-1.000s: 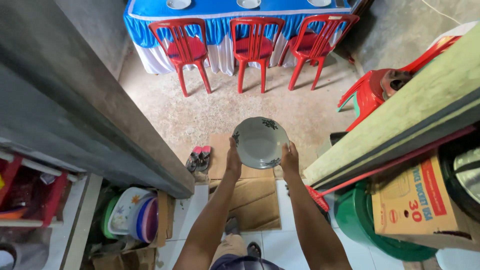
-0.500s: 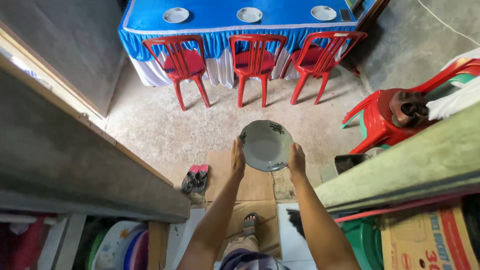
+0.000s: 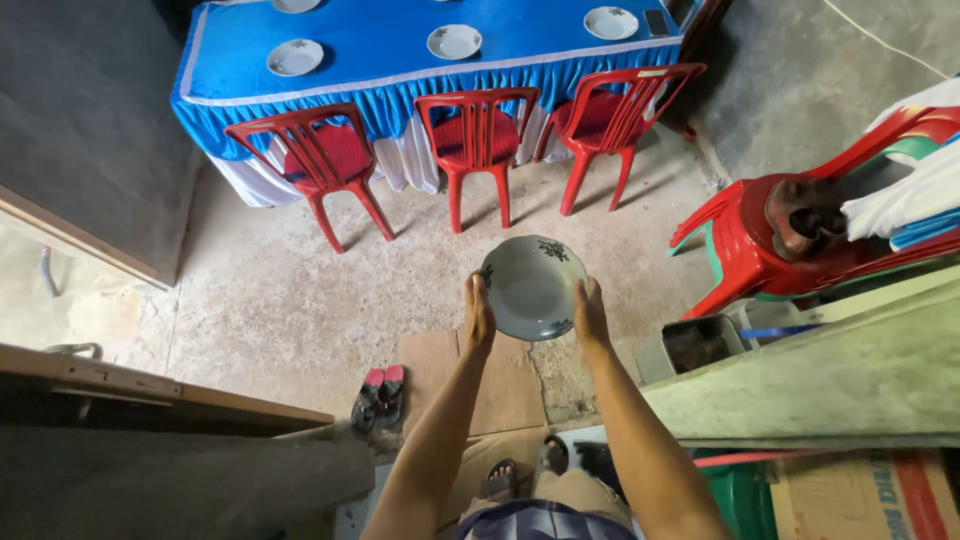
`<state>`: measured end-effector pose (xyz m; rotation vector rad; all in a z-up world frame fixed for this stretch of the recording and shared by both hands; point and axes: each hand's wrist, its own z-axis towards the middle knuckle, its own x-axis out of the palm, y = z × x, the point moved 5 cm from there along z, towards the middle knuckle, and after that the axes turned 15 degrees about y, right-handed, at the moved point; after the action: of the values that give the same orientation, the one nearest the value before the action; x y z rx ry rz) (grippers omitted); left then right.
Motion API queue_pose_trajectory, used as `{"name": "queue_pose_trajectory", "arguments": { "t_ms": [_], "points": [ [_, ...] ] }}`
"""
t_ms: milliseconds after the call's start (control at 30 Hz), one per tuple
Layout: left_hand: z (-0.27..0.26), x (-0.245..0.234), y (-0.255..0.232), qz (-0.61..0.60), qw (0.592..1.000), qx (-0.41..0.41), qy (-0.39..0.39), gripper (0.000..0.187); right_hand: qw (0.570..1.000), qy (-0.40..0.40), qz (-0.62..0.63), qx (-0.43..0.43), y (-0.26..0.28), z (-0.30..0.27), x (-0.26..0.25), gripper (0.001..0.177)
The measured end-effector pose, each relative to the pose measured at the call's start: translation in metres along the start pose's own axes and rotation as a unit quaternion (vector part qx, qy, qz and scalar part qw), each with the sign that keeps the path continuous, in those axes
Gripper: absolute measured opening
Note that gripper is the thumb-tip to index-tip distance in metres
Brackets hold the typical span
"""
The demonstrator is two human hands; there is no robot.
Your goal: The recorder takes plates from a kitchen counter and places them on a long dining table.
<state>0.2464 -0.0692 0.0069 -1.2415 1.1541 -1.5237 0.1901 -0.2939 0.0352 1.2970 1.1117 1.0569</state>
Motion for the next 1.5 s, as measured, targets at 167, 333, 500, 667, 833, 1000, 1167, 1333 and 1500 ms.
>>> {"name": "queue_pose_trajectory", "arguments": {
  "t_ms": [167,333,500,667,833,1000,1167,1333,1500],
  "points": [
    [0.045,0.014,0.001,-0.007,1.0,0.009,0.016,0.06,0.999,0.004,0.014,0.033,0.002,0.052,-0.013,0.061],
    [0.103,0.038,-0.004,-0.007,1.0,-0.002,0.019,0.061,0.999,0.016,0.035,0.022,0.002,0.111,-0.036,0.062],
    [0.165,0.079,-0.013,-0.105,0.991,0.034,0.074,0.068,0.997,0.032,0.072,-0.007,0.012,0.177,-0.069,0.06],
    [0.231,0.104,0.027,-0.161,0.981,0.038,0.102,0.07,0.995,0.005,0.095,-0.022,0.029,0.227,-0.099,0.058],
    [0.255,0.133,0.01,-0.247,0.959,-0.036,0.135,0.07,0.986,0.008,0.116,-0.118,0.03,0.265,-0.12,0.052],
    [0.296,0.138,0.004,-0.109,0.972,0.08,0.19,0.061,0.98,0.002,0.107,-0.166,0.056,0.297,-0.131,0.047],
    [0.355,0.14,0.054,-0.103,0.983,0.012,0.153,0.072,0.981,-0.022,0.083,-0.177,0.057,0.347,-0.138,0.046],
    [0.412,0.154,0.075,-0.197,0.968,-0.099,0.123,0.049,0.982,-0.026,0.086,-0.166,0.066,0.409,-0.136,0.046],
    [0.501,0.158,0.094,-0.289,0.946,-0.089,0.117,0.042,0.98,-0.007,0.046,-0.192,0.07,0.489,-0.139,0.043]
  ]
}}
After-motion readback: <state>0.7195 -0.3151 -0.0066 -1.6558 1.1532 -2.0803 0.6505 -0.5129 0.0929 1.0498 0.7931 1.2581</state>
